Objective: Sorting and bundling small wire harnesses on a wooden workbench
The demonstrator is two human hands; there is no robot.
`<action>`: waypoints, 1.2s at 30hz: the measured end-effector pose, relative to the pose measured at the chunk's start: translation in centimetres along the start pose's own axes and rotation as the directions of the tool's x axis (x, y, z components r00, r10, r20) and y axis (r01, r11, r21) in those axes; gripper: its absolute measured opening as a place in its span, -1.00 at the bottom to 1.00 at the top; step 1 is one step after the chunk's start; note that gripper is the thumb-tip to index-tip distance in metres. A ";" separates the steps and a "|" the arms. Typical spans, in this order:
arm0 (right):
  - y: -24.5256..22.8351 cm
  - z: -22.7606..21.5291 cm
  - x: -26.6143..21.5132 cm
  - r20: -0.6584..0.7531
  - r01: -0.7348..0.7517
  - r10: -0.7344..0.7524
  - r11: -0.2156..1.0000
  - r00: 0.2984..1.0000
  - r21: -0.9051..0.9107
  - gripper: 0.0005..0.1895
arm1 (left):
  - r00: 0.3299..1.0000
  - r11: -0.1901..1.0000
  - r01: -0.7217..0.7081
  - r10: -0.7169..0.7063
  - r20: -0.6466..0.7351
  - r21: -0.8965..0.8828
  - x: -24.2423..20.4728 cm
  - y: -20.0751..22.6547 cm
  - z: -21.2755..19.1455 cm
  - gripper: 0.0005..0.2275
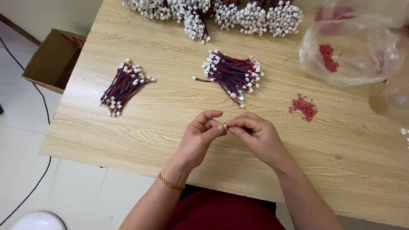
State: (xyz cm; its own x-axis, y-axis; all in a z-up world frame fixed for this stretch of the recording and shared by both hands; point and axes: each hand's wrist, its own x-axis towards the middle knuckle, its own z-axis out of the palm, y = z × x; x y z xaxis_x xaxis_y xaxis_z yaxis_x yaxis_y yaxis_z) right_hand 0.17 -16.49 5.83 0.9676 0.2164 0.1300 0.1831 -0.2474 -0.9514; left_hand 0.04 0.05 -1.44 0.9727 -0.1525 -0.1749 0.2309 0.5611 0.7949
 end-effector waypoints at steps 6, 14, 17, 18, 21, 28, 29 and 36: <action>3.1 0.3 -0.6 -0.023 -0.137 0.139 0.988 0.990 0.073 -0.85 | 0.998 0.988 -0.031 0.023 0.055 0.153 -0.2 0.3 0.5 -0.71; 3.0 1.0 0.7 0.069 -0.082 0.102 0.965 0.992 -0.248 -0.84 | 0.998 0.620 -0.044 -0.012 0.066 0.784 0.9 2.9 -0.1 -0.75; 4.2 1.2 0.5 0.052 -0.049 0.069 0.947 0.996 -0.318 -0.82 | 0.995 0.245 -0.094 0.063 0.081 0.965 4.6 3.6 -2.3 -0.76; 4.6 1.3 0.2 0.030 -0.026 0.037 0.954 0.999 -0.297 -0.81 | 0.972 0.146 -0.150 0.204 0.118 0.978 6.1 3.3 -3.6 -0.80; 5.1 -0.8 -1.3 -0.060 -0.100 0.084 0.931 0.995 -0.351 -0.82 | 0.903 -0.006 -0.212 0.381 0.198 0.977 9.4 4.0 -3.0 -0.86; 7.9 -7.9 -4.4 -0.398 -0.245 0.061 0.869 0.915 -0.431 -0.86 | 0.870 -0.111 -0.248 0.412 0.272 0.962 14.2 1.6 -2.7 -0.84; 8.2 -9.0 -4.8 -0.441 -0.276 0.051 0.841 0.896 -0.465 -0.84 | 0.841 -0.181 -0.267 0.435 0.320 0.947 14.7 1.2 -3.3 -0.87; 10.3 -11.8 -4.6 -0.493 -0.339 -0.007 0.717 0.870 -0.609 -0.81 | 0.716 -0.298 -0.411 0.480 0.507 0.862 15.1 0.6 -4.4 -0.90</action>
State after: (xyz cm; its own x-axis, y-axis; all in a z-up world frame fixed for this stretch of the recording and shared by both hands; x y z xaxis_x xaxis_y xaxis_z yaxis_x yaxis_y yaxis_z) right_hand -0.34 -31.14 -1.25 0.9262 -0.2756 0.2574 -0.0913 -0.8260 -0.5563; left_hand 14.95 1.69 -6.12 0.7954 -0.2524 0.5510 -0.4883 -0.8053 0.3361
